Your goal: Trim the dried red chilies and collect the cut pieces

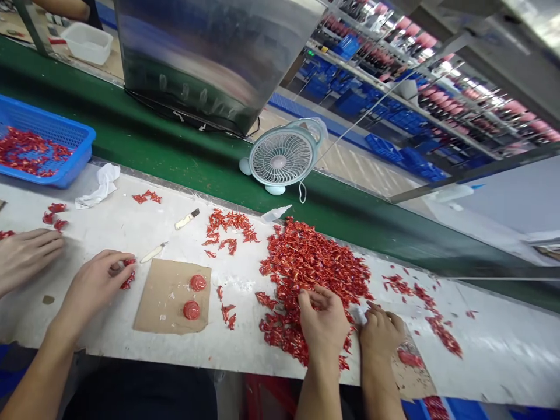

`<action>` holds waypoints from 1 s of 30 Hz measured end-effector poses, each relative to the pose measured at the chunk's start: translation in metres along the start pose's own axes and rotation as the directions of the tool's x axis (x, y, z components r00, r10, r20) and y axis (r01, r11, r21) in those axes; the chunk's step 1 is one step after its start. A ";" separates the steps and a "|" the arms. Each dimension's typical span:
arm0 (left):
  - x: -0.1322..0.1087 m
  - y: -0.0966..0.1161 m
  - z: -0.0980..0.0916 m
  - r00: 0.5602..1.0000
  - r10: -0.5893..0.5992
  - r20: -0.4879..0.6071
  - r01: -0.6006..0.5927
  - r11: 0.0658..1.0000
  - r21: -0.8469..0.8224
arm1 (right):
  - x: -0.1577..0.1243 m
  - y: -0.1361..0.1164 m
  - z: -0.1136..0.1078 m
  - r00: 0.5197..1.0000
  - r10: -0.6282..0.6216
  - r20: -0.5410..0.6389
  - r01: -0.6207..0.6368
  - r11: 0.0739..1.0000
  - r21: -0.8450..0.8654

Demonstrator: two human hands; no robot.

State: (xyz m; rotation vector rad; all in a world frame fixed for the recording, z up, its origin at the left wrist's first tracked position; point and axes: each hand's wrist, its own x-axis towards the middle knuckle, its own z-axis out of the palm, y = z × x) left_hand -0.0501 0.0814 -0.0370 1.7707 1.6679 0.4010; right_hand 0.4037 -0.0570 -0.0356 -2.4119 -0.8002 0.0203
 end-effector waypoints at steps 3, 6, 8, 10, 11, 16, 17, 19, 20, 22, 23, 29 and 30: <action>0.000 0.005 0.001 1.000 0.014 -0.011 -0.014 1.000 0.006 | 0.014 0.010 -0.002 0.999 -0.030 -0.031 0.028 0.998 -0.057; 0.000 0.007 0.001 0.999 0.016 -0.041 -0.016 1.000 -0.002 | 0.013 0.003 0.001 0.995 -0.079 -0.061 0.074 0.994 -0.086; 0.000 0.006 0.000 0.998 0.008 -0.068 -0.010 1.000 -0.026 | 0.000 -0.011 0.006 0.986 -0.153 -0.069 0.148 0.986 -0.073; -0.002 0.005 -0.001 0.994 -0.010 -0.109 0.001 0.996 -0.084 | -0.021 -0.030 0.014 0.964 -0.262 0.048 0.261 0.965 0.024; -0.004 0.005 -0.002 0.992 -0.021 -0.128 0.004 0.992 -0.125 | -0.034 -0.040 0.018 0.926 -0.329 0.184 0.311 0.943 0.119; -0.022 0.010 -0.006 0.994 -0.091 -0.063 0.047 0.862 -0.505 | -0.085 -0.079 0.042 0.624 -0.517 0.586 0.461 0.849 0.257; -0.026 0.012 -0.005 0.995 -0.090 -0.031 0.056 0.814 -0.578 | -0.088 -0.082 0.045 0.608 -0.514 0.606 0.479 0.845 0.236; -0.034 0.016 -0.003 0.997 -0.068 0.026 0.067 0.718 -0.693 | -0.088 -0.085 0.049 0.601 -0.500 0.623 0.499 0.844 0.197; -0.037 0.018 -0.001 0.997 -0.054 0.050 0.074 0.671 -0.738 | -0.087 -0.086 0.050 0.594 -0.498 0.632 0.503 0.843 0.192; -0.041 0.022 0.004 0.994 -0.038 0.101 0.104 0.568 -0.817 | -0.082 -0.087 0.051 0.583 -0.501 0.640 0.494 0.844 0.211; -0.042 0.024 0.006 0.991 -0.037 0.126 0.127 0.518 -0.846 | -0.080 -0.087 0.051 0.591 -0.501 0.632 0.475 0.850 0.230; -0.051 0.037 0.020 0.965 -0.011 0.263 0.251 0.344 -0.905 | -0.090 -0.100 0.048 0.661 -0.405 0.631 0.114 0.886 0.449; -0.053 0.039 0.022 0.961 -0.004 0.278 0.262 0.343 -0.902 | -0.094 -0.104 0.047 0.649 -0.392 0.652 0.044 0.875 0.482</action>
